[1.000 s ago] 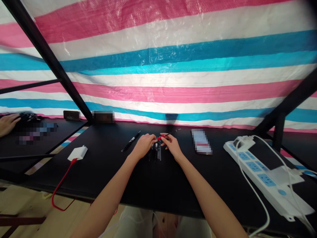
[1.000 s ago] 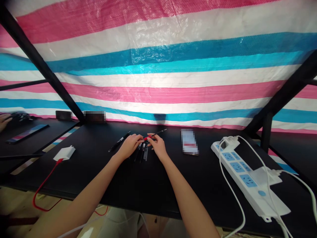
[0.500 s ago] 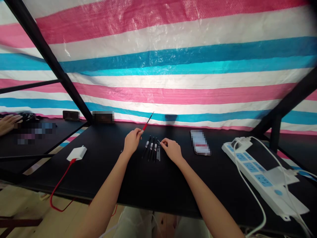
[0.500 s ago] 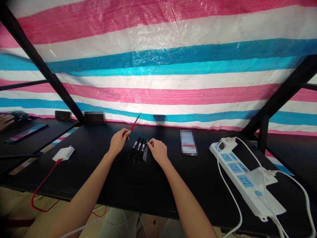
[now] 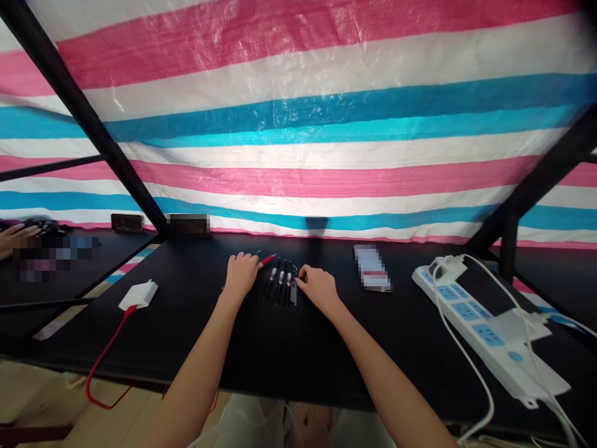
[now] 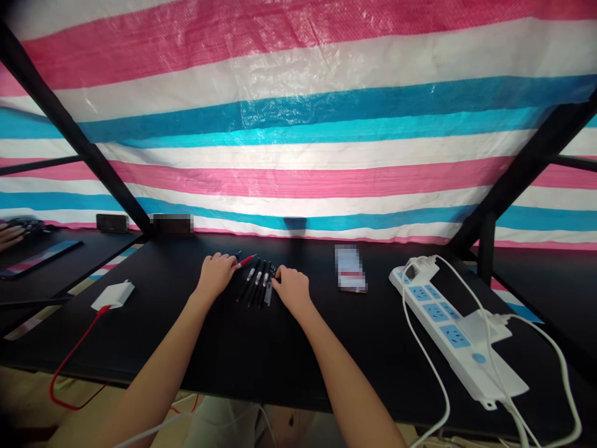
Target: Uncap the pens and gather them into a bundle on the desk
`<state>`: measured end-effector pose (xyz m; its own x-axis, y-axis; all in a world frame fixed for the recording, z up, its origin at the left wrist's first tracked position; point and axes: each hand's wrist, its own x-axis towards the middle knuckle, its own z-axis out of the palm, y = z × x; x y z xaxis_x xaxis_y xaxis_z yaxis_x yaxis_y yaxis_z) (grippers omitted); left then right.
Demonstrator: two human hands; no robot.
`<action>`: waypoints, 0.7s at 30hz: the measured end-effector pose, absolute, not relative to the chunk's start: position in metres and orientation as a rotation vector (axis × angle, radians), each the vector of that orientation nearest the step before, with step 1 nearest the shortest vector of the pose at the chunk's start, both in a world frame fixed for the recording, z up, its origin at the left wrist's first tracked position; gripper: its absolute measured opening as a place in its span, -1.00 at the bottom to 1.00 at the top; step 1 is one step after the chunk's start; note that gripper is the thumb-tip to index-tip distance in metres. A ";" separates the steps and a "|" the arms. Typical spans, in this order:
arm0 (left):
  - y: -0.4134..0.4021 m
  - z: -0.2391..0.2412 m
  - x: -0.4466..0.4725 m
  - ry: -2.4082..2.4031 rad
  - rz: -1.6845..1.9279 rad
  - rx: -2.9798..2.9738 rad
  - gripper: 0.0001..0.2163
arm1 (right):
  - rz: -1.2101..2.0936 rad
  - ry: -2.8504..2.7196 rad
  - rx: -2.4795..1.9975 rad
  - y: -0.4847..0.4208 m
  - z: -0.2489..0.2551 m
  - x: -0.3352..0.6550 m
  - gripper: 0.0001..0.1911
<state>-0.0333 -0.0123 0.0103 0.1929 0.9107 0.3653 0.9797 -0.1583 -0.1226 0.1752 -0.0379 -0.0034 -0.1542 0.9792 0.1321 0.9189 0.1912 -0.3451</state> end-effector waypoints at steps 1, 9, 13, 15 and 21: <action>-0.013 0.009 -0.034 -1.785 -0.249 -2.127 -0.74 | 0.246 -2.161 -1.801 -0.038 -0.004 0.175 -0.81; -0.012 0.005 -0.043 -2.046 -0.229 -1.954 -0.80 | 0.087 -2.210 -1.743 -0.047 -0.004 0.164 -0.79; -0.012 0.007 -0.038 -2.080 -0.333 -1.994 -0.82 | 0.111 -2.271 -1.747 -0.049 -0.001 0.162 -0.84; -0.011 0.009 -0.031 -2.073 -0.412 -2.072 -0.82 | 0.135 -2.283 -1.752 -0.049 0.000 0.162 -0.85; -0.015 0.008 -0.010 -2.056 -0.385 -2.484 -0.75 | 0.201 -2.126 -1.847 -0.051 -0.002 0.158 -0.76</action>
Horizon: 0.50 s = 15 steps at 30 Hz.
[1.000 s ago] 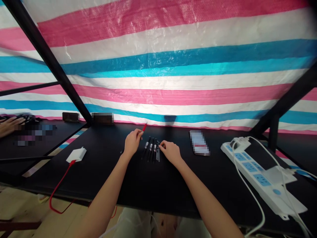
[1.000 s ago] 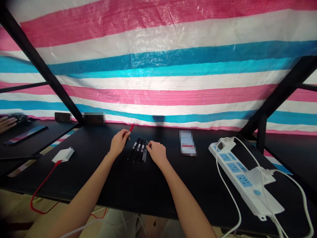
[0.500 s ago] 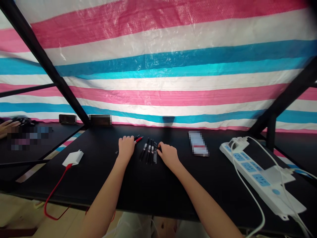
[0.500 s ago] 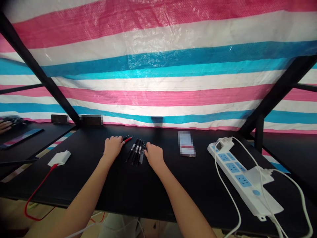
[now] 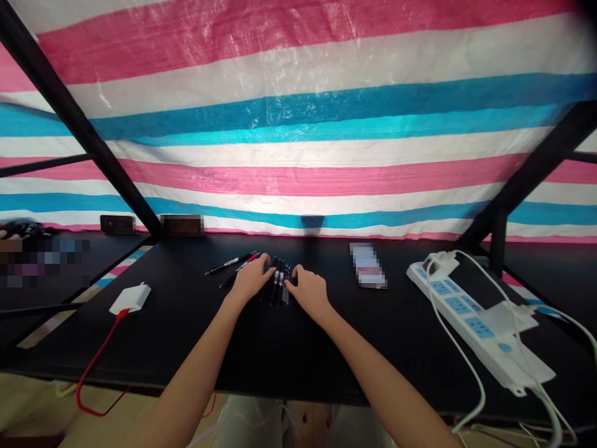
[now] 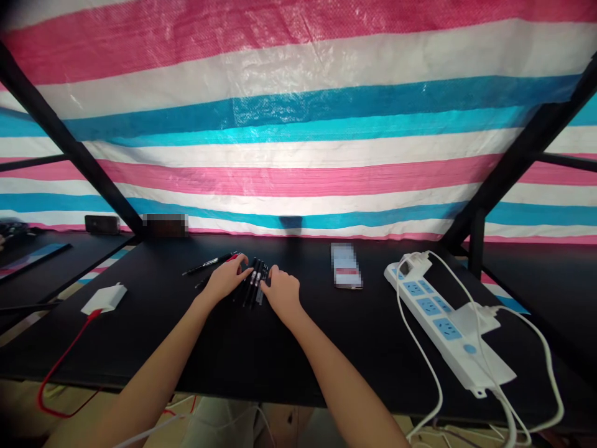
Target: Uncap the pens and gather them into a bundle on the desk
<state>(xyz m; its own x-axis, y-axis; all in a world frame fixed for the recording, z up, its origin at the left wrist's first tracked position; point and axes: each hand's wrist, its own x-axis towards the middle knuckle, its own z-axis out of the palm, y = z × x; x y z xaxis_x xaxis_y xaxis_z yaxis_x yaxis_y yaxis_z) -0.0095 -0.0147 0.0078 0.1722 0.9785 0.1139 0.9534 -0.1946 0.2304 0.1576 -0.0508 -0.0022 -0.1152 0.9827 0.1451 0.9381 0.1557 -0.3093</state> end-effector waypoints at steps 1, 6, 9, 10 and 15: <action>-0.016 0.008 -0.008 1.918 0.355 2.331 -0.75 | 0.214 -2.099 -1.862 -0.051 -0.003 0.157 -0.76; -0.016 0.008 -0.008 1.921 0.297 2.352 -0.78 | 0.239 -2.067 -1.914 -0.049 -0.003 0.157 -0.85; -0.014 0.006 -0.010 1.936 0.248 2.365 -0.79 | 0.204 -2.059 -2.002 -0.046 -0.002 0.158 -0.87; -0.013 0.005 -0.011 1.955 0.237 2.372 -0.80 | 0.189 -2.056 -2.028 -0.045 -0.002 0.159 -0.87; -0.010 0.002 -0.014 2.050 0.310 2.443 -0.80 | 0.204 -2.039 -2.053 -0.042 0.000 0.169 -0.85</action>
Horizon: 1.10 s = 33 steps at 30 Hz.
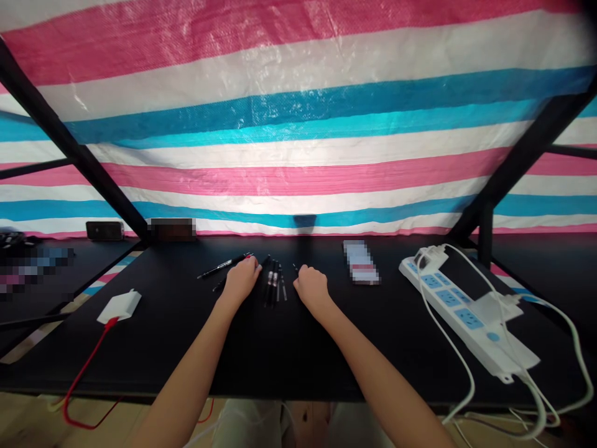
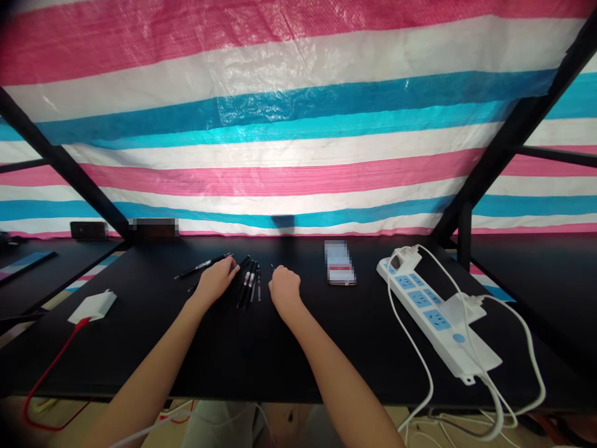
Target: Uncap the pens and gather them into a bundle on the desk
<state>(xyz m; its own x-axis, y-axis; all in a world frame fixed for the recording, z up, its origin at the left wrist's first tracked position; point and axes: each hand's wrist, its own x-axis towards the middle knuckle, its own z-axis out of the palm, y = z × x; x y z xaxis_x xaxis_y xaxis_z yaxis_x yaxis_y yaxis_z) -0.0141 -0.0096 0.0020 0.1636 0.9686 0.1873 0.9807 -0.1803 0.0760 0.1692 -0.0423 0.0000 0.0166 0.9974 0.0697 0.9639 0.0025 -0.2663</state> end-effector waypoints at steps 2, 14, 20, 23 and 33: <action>-0.009 0.003 -0.014 -1.889 -0.381 -2.315 -0.79 | 0.302 -1.994 -2.014 -0.040 -0.002 0.173 -0.88; -0.017 0.005 0.007 -1.419 -0.663 -2.570 -0.82 | 1.085 -0.899 -1.052 -0.014 -0.008 0.184 -0.58; -0.019 0.009 0.008 -1.391 -0.683 -2.612 -0.82 | 1.244 -0.974 -1.085 -0.014 -0.014 0.183 -0.60; -0.019 0.011 0.006 -1.372 -0.682 -2.660 -0.83 | 1.322 -0.969 -1.036 -0.014 -0.018 0.179 -0.59; -0.021 0.014 0.008 -1.382 -0.576 -2.679 -0.80 | 1.183 -0.924 -1.044 -0.012 -0.015 0.182 -0.54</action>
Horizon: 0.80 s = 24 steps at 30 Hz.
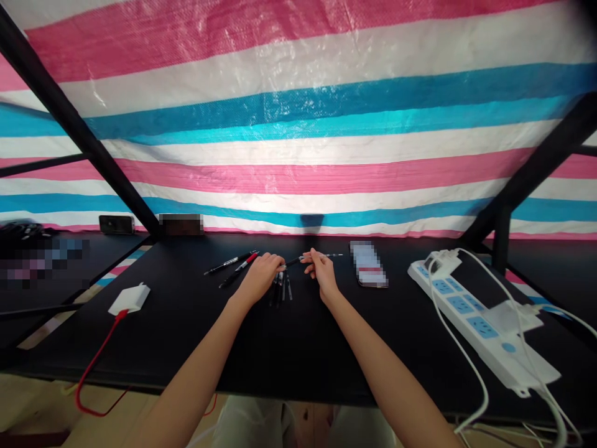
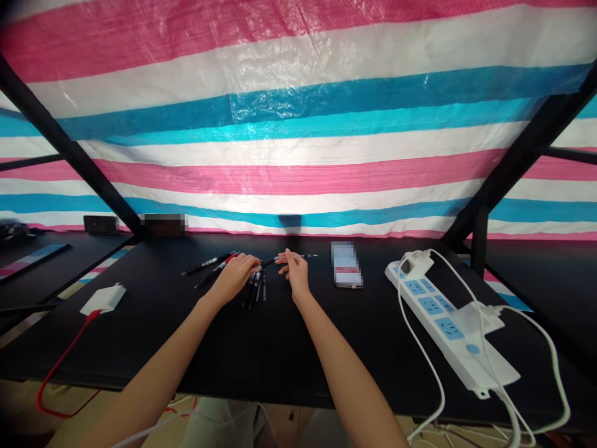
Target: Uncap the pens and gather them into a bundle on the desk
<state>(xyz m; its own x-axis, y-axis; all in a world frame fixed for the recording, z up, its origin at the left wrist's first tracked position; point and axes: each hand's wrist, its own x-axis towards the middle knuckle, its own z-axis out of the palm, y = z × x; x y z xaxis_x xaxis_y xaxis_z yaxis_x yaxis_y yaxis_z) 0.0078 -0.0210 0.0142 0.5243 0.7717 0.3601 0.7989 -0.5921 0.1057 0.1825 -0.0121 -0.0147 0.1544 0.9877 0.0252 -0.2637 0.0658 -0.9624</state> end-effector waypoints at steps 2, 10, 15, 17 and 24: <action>-0.022 0.014 0.008 -1.356 -0.559 -2.688 -0.80 | 1.171 -0.966 -1.060 -0.012 -0.014 0.182 -0.54; -0.023 0.013 0.010 -1.310 -0.543 -2.698 -0.78 | 1.160 -0.999 -0.987 -0.012 -0.014 0.187 -0.62; -0.023 0.011 0.011 -1.303 -0.604 -2.709 -0.76 | 1.217 -0.951 -0.970 -0.015 -0.010 0.187 -0.60; -0.023 0.011 0.011 -1.314 -0.640 -2.700 -0.76 | 1.210 -0.992 -0.953 -0.015 -0.007 0.186 -0.61; -0.022 0.012 0.009 -1.365 -0.703 -2.700 -0.77 | 1.110 -1.087 -0.990 -0.013 -0.009 0.186 -0.61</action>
